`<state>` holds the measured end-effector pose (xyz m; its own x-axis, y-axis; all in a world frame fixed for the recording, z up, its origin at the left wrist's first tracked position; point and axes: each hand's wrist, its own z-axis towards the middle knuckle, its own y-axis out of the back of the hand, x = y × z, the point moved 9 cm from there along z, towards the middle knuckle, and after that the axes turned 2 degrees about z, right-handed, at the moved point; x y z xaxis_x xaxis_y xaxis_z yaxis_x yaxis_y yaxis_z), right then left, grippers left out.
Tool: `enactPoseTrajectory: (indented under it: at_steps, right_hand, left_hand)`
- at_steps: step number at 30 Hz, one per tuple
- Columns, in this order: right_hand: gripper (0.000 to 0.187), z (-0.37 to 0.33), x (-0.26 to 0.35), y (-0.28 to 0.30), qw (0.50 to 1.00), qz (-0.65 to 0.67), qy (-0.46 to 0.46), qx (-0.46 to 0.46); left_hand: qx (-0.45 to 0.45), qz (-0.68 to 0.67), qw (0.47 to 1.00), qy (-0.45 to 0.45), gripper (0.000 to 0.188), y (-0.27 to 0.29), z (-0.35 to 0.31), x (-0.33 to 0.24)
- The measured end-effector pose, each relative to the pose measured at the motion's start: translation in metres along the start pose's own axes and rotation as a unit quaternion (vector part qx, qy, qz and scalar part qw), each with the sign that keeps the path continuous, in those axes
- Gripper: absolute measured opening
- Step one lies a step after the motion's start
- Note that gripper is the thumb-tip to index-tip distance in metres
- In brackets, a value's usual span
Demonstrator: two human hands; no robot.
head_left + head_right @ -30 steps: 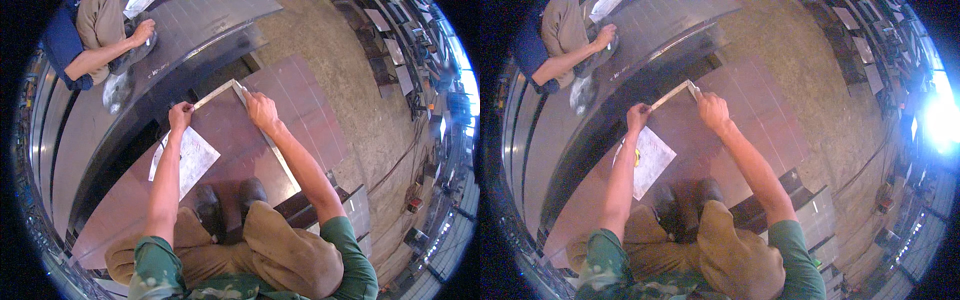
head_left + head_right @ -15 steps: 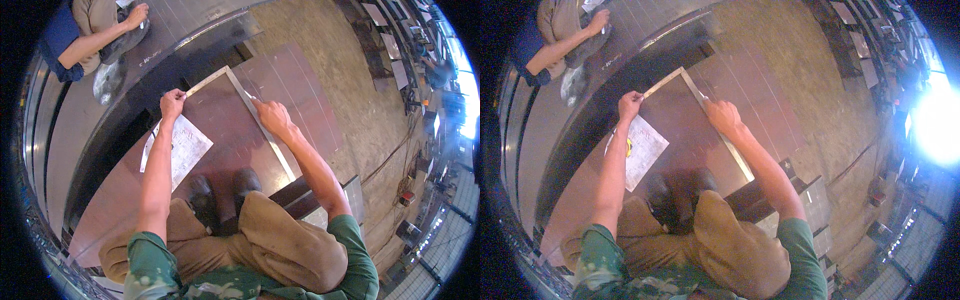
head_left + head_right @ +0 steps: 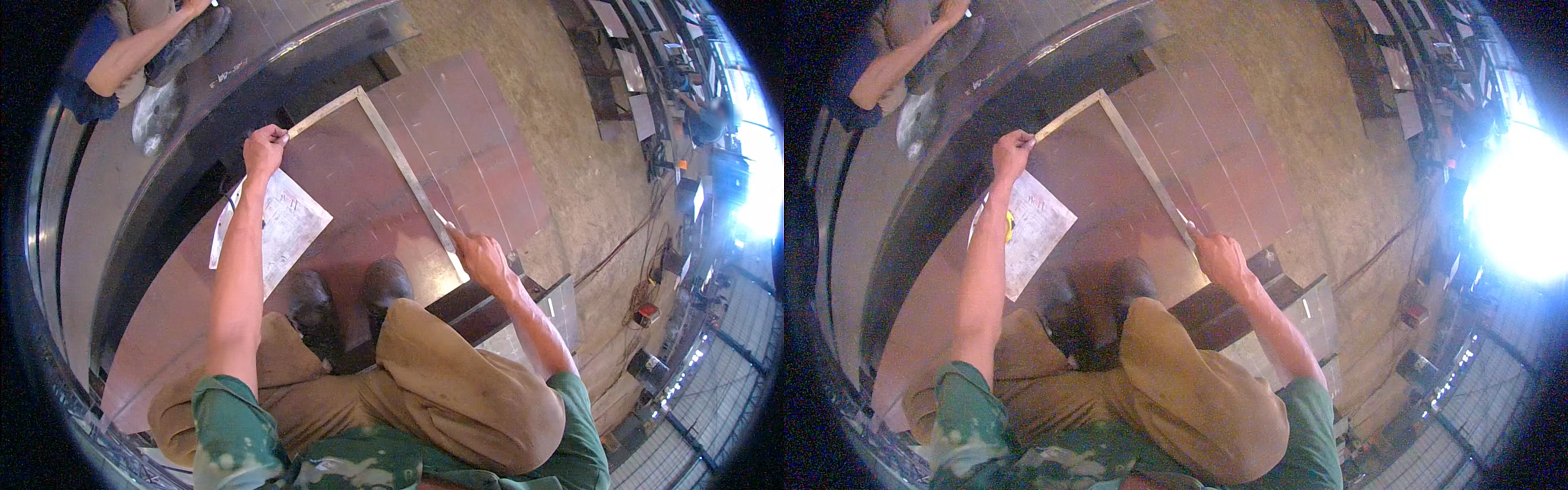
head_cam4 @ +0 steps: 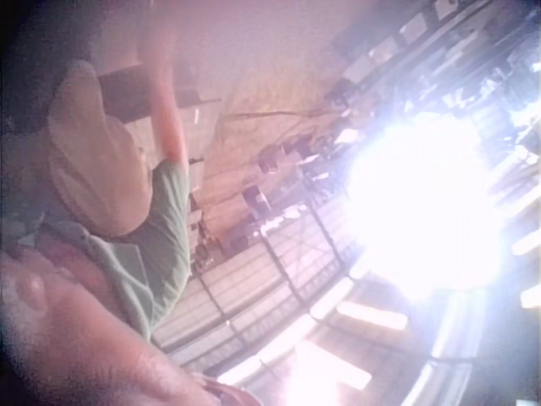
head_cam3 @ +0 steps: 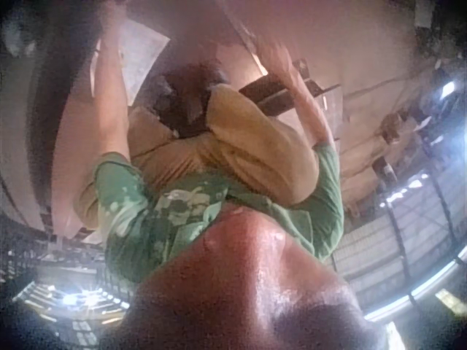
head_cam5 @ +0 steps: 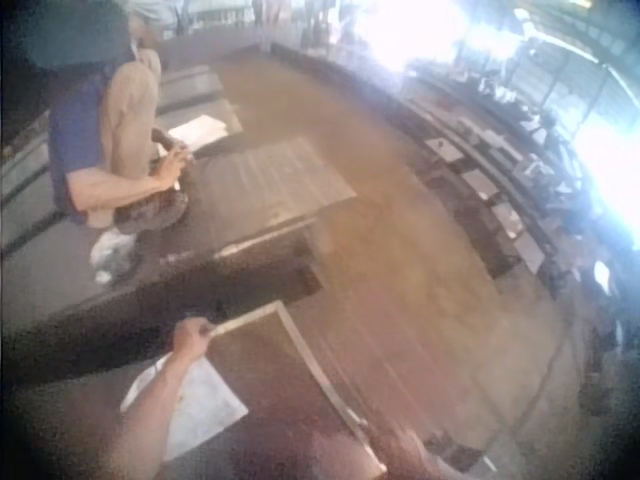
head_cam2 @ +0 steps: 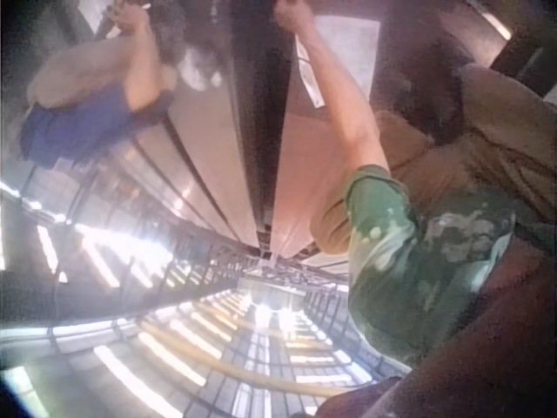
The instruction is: The person uses a metal square and a white marker to draw straight lines on a large reddish-brown metal sheet. They repeatedly reposition the square and mark along its edges to create a grid pattern. A coworker is visible nearby handling papers and a tape measure.
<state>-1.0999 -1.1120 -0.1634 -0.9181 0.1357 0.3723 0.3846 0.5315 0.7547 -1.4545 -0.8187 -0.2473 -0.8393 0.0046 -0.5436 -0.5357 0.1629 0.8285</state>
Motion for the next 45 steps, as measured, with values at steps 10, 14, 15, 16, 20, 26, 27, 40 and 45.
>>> enactPoseTrajectory:
  at_steps: [10,14,15,16,20,26,27,40,45]
  right_hand:
    - [0.044,-0.058,-0.026,-0.022,0.999,0.027,-0.027,0.013]
    - [0.046,-0.074,-0.033,-0.031,0.999,0.005,-0.028,0.026]
    - [0.046,-0.078,-0.036,-0.035,0.999,-0.001,-0.029,0.031]
    - [0.047,-0.082,-0.039,-0.039,0.999,-0.006,-0.031,0.037]
    - [0.050,-0.099,-0.046,-0.047,0.999,0.011,-0.027,0.039]
    - [0.052,-0.120,-0.054,-0.054,0.998,0.009,-0.047,0.042]
    - [0.051,-0.122,-0.055,-0.055,0.998,0.005,-0.045,0.041]
    - [0.052,-0.130,-0.060,-0.064,0.993,-0.003,-0.075,0.089]
    - [0.042,-0.131,-0.059,-0.062,0.995,-0.001,-0.073,0.066]
  left_hand:
    - [0.000,0.015,1.000,-0.012,0.013,0.001,-0.001,-0.009]
    - [0.007,0.014,1.000,0.008,0.014,-0.002,-0.001,-0.005]
    - [0.003,0.014,1.000,0.001,0.014,-0.001,-0.001,-0.004]
    - [-0.001,0.013,1.000,-0.006,0.014,-0.001,0.000,-0.003]
    - [0.030,-0.040,0.998,0.049,0.014,-0.007,0.000,0.005]
    - [0.014,0.006,1.000,0.015,0.013,-0.001,-0.001,-0.005]
    - [0.010,0.006,1.000,0.015,0.013,0.000,-0.001,-0.005]
    - [0.010,-0.006,1.000,-0.001,0.012,0.003,-0.002,-0.015]
    - [0.009,-0.019,1.000,-0.010,0.010,0.003,-0.002,-0.014]
